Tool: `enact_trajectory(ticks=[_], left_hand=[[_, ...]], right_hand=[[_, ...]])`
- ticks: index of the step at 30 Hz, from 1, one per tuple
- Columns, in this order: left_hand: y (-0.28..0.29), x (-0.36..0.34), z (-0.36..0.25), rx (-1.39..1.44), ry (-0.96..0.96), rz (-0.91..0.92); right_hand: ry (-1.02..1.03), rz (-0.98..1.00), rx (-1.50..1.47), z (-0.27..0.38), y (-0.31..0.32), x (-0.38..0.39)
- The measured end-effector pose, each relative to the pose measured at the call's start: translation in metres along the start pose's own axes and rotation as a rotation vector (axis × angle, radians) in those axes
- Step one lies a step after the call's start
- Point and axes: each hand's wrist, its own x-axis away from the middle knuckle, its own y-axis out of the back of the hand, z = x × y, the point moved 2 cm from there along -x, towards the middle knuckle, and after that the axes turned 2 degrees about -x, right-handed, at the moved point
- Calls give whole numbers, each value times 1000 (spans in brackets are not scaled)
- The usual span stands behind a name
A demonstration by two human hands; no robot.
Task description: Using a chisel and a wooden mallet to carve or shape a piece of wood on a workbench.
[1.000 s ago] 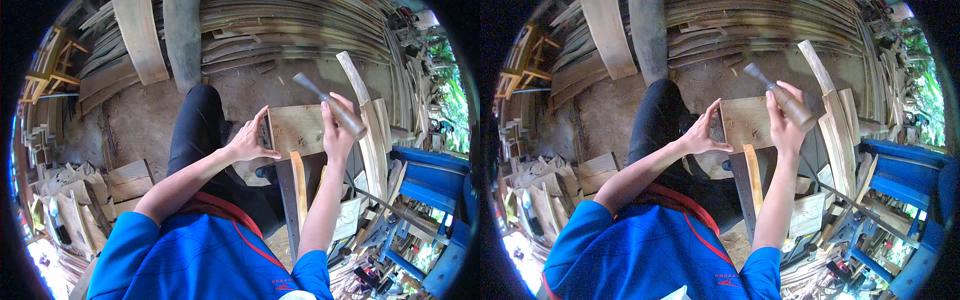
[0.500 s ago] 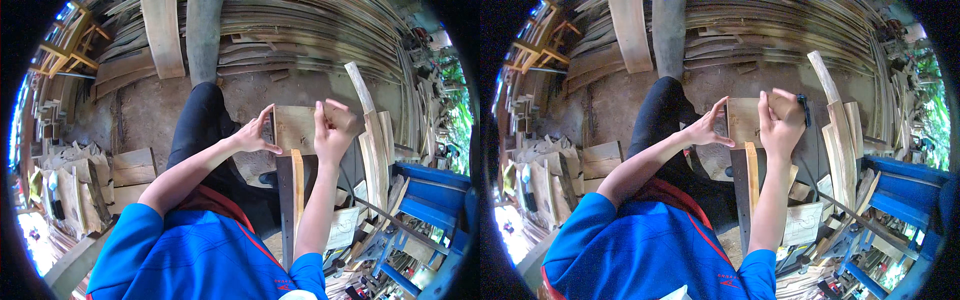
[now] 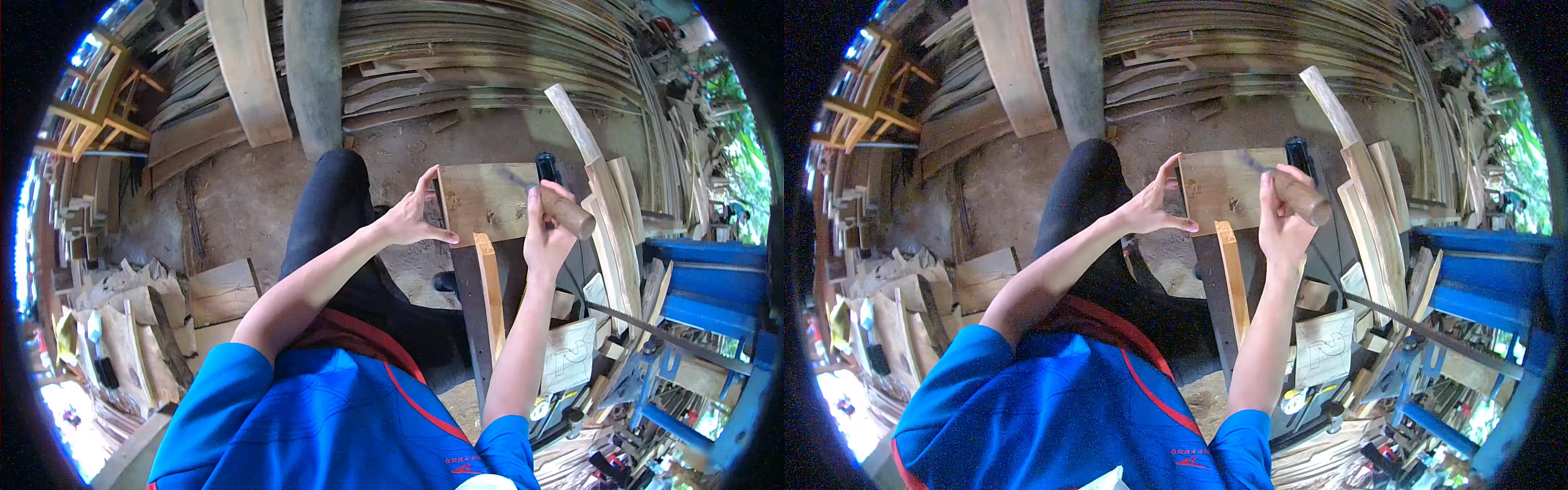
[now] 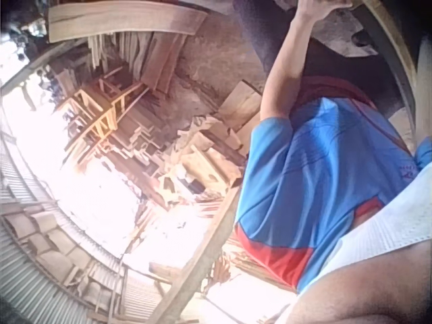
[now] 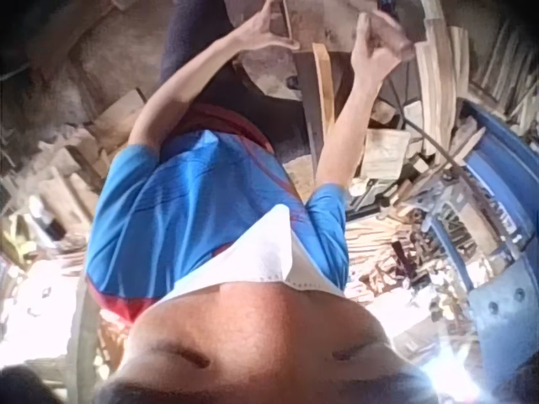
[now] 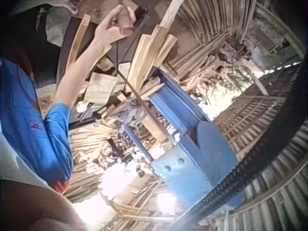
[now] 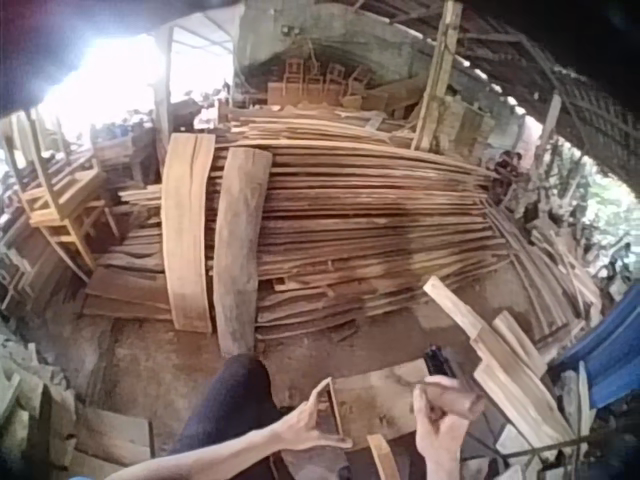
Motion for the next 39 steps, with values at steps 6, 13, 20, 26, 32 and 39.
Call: enact_trajectory(ticks=[6,13,20,26,32,39], left_hand=[[-2,2,4,157,-42,-23],[6,6,-12,-72,-91,-96],[16,37,-74,-455,-365,-211],[-20,63,-101,-412,-228,126],[-60,57,-85,13,488,405],[-79,49,-74,290,390,99]], right_hand=[[-15,-68,37,0,13,10],[-142,-173,-79,26,39,36],[31,-145,155,42,49,71],[-65,-102,149,37,49,74],[27,-103,181,57,71,55],[87,155,-76,51,59,41]])
